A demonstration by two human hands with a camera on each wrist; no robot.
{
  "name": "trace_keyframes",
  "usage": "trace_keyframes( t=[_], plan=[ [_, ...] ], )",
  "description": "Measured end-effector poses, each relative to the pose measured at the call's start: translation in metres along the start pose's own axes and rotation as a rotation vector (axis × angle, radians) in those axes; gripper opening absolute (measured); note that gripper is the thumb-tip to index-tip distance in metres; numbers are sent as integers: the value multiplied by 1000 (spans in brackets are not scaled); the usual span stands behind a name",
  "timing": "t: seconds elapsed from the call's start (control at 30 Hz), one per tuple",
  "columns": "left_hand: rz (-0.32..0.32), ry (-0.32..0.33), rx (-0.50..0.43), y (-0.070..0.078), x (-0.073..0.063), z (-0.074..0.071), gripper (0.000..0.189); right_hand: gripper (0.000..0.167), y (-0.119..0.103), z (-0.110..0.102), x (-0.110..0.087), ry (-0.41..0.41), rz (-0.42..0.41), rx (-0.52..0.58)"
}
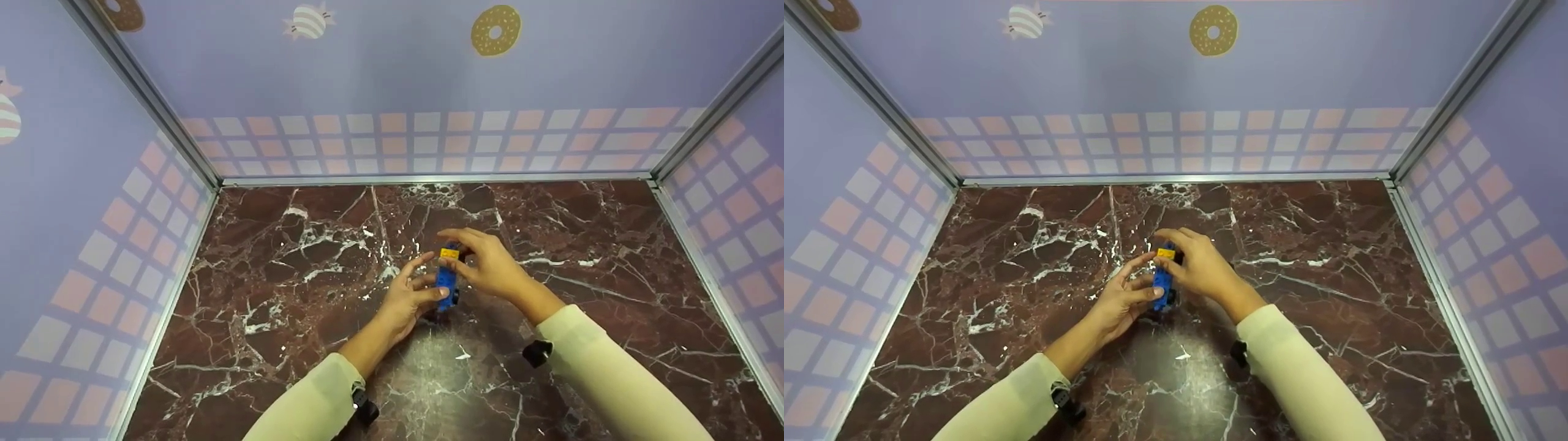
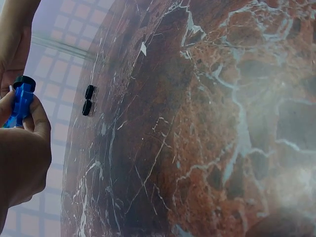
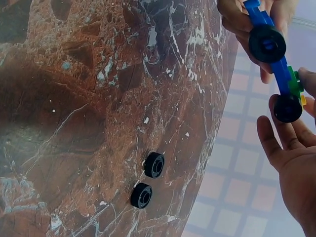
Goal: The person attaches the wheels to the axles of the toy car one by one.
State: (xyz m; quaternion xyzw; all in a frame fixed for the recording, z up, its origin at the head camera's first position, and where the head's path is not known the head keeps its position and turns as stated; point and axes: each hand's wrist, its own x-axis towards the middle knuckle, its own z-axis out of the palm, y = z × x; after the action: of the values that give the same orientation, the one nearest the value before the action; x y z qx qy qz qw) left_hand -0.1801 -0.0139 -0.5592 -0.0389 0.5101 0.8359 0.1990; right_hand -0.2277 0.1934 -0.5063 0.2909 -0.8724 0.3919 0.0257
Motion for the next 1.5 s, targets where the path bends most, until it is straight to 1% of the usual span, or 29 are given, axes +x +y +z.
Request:
trace_keyframes(
  t=[0.13, 0.37, 0.5, 0.63, 0.83, 1.03, 1.2, 1.5],
  plan=[
    [8, 21, 2, 1, 1, -3, 85, 51, 2, -1, -2, 16, 13, -2],
    [78, 32, 3, 1, 4, -7, 84, 50, 6, -6, -8, 31, 32, 29],
    [101, 53, 2, 2, 4, -9, 79, 53, 9, -8, -13, 15, 29, 24],
    [118, 89, 9, 5, 6, -10, 76, 54, 11, -10, -16, -22, 20, 14],
    [134, 124, -3, 9, 7, -7, 74, 45, 13, -9, -22, -62, 31, 7],
    [172, 137, -16, 13, 9, -3, 71, 42, 13, -1, -29, -110, 33, 65],
    [199, 135, 6, 13, 9, 0, 69, 43, 11, 6, -34, -147, 47, 123],
    [183, 124, 0, 13, 11, 2, 68, 45, 6, 13, -40, -161, 143, 216]
  ],
)
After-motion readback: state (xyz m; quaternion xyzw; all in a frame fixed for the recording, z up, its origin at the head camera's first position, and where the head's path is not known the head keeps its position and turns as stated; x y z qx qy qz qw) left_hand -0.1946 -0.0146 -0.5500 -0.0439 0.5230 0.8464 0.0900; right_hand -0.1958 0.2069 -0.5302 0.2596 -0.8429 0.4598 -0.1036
